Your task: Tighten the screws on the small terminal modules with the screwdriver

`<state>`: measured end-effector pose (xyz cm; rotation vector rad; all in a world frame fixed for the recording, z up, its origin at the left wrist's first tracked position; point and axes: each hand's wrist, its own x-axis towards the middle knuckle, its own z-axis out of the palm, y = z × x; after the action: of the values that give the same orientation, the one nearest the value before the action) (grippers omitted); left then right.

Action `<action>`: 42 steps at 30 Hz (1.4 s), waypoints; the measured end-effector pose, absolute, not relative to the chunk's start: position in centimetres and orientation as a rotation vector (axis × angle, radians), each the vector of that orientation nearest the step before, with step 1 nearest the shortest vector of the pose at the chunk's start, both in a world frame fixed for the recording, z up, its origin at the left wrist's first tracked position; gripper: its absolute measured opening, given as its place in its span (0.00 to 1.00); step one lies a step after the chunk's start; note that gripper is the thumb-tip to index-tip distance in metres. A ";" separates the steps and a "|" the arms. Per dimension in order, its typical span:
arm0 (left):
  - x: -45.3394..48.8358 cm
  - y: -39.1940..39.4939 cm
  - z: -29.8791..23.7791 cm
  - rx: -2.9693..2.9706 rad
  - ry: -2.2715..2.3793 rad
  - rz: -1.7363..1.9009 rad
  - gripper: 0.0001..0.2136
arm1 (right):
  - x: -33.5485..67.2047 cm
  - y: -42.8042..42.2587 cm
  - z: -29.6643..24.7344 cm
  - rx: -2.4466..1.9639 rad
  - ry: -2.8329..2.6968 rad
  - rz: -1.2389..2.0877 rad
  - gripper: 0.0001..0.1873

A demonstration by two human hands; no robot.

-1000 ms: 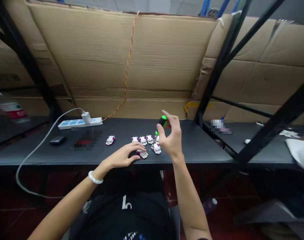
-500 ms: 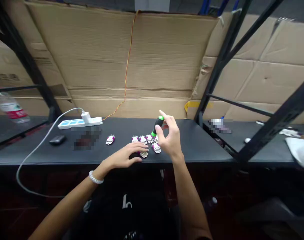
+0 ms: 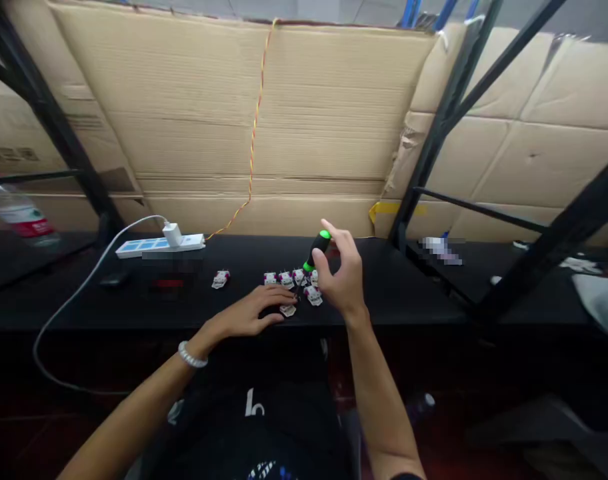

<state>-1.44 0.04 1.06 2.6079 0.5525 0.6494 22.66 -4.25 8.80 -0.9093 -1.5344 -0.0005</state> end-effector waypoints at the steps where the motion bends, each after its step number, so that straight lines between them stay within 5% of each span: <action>1: -1.4 0.0 1.0 2.608 0.550 0.645 0.18 | 22.7 -4.3 8.8 -0.908 -1.526 -0.014 0.26; 42: -0.3 -0.7 0.6 2.824 0.632 0.905 0.13 | 24.2 -4.6 9.5 -0.911 -1.467 -0.112 0.23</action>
<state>-0.28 -0.73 0.59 2.8244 0.6319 0.9045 24.16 -4.61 9.48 -0.9108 -1.4673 -0.1116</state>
